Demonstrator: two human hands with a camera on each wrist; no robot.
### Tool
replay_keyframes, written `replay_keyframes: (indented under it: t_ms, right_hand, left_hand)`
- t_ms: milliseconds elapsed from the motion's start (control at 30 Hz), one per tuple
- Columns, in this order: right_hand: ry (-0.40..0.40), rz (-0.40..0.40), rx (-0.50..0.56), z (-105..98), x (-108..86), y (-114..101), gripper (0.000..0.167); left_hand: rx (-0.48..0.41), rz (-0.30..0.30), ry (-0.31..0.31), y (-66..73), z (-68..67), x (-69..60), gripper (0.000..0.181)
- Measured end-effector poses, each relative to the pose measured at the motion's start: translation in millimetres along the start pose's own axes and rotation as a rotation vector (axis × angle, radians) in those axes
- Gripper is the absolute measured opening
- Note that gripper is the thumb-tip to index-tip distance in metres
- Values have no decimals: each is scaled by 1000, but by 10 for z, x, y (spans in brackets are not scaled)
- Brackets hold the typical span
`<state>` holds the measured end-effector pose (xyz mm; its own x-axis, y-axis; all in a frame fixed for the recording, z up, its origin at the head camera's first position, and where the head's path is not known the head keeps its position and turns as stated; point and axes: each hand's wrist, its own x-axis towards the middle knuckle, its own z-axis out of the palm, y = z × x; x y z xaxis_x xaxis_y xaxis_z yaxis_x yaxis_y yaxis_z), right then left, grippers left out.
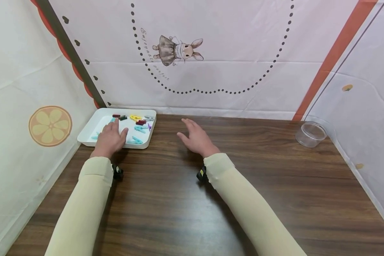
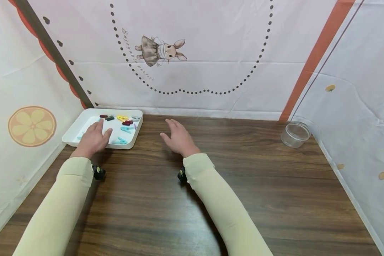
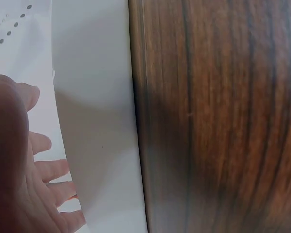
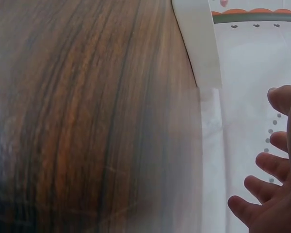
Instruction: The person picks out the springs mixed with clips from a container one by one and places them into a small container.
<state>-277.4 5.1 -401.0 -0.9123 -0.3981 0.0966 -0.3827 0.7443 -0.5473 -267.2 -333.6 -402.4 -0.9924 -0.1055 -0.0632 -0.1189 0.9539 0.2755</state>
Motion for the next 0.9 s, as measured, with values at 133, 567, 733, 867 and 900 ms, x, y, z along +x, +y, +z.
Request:
replay_keyframes:
  t_ms: [133, 567, 733, 867, 900]
  right_hand:
    - [-8, -3, -11, 26, 26, -8, 66]
    - [-19, 1, -3, 132, 89, -97, 67]
    - [-10, 4, 23, 165, 97, -134, 67]
    - [-16, 11, 34, 197, 106, -156, 67]
    - [-19, 12, 35, 202, 109, -162, 67]
  left_hand:
    - [6, -4, 2, -25, -3, 19, 84]
    - [-24, -45, 1, -121, -27, 38, 82]
    - [-26, -45, 1, -200, -16, 49, 81]
    - [-26, -46, 0, -259, -30, 56, 81]
    - [-29, -49, -2, -273, -38, 54, 81]
